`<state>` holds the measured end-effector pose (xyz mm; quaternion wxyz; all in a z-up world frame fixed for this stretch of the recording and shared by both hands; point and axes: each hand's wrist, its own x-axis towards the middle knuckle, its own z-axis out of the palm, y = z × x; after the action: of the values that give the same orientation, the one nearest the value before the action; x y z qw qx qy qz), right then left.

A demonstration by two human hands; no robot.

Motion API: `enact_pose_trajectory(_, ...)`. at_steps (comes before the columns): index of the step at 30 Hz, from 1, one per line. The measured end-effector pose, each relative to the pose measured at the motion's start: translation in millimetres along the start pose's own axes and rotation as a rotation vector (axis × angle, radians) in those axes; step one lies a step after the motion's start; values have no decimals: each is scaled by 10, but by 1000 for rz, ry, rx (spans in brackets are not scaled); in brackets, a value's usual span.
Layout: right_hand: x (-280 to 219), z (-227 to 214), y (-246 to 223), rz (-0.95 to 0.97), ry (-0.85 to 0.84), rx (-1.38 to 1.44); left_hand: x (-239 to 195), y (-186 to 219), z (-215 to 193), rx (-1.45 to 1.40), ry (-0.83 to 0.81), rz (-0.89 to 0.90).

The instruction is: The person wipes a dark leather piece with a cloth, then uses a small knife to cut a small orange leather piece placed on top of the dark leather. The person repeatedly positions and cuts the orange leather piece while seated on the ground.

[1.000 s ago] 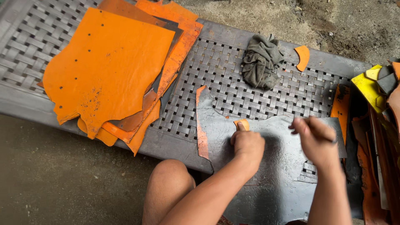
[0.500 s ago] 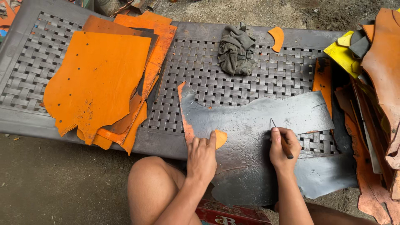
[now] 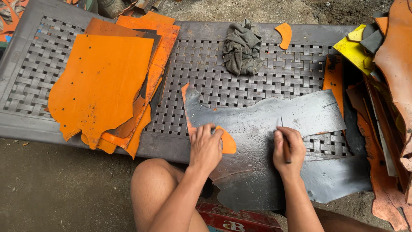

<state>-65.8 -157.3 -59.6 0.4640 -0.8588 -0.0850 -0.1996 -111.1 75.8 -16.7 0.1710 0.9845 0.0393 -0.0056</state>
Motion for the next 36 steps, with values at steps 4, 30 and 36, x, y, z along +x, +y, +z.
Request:
enact_pose_trajectory(4, -19, 251, -164, -138, -291, 82, -236, 56, 4, -63, -53, -77)
enact_pose_trajectory(30, 86, 313, -190, -169, -498, -174, 415, 4, 203, -90, -85, 212)
enact_pose_trajectory(36, 108, 369, -276, -124, -444, -254, 436, 10, 307, -102, 19, 201)
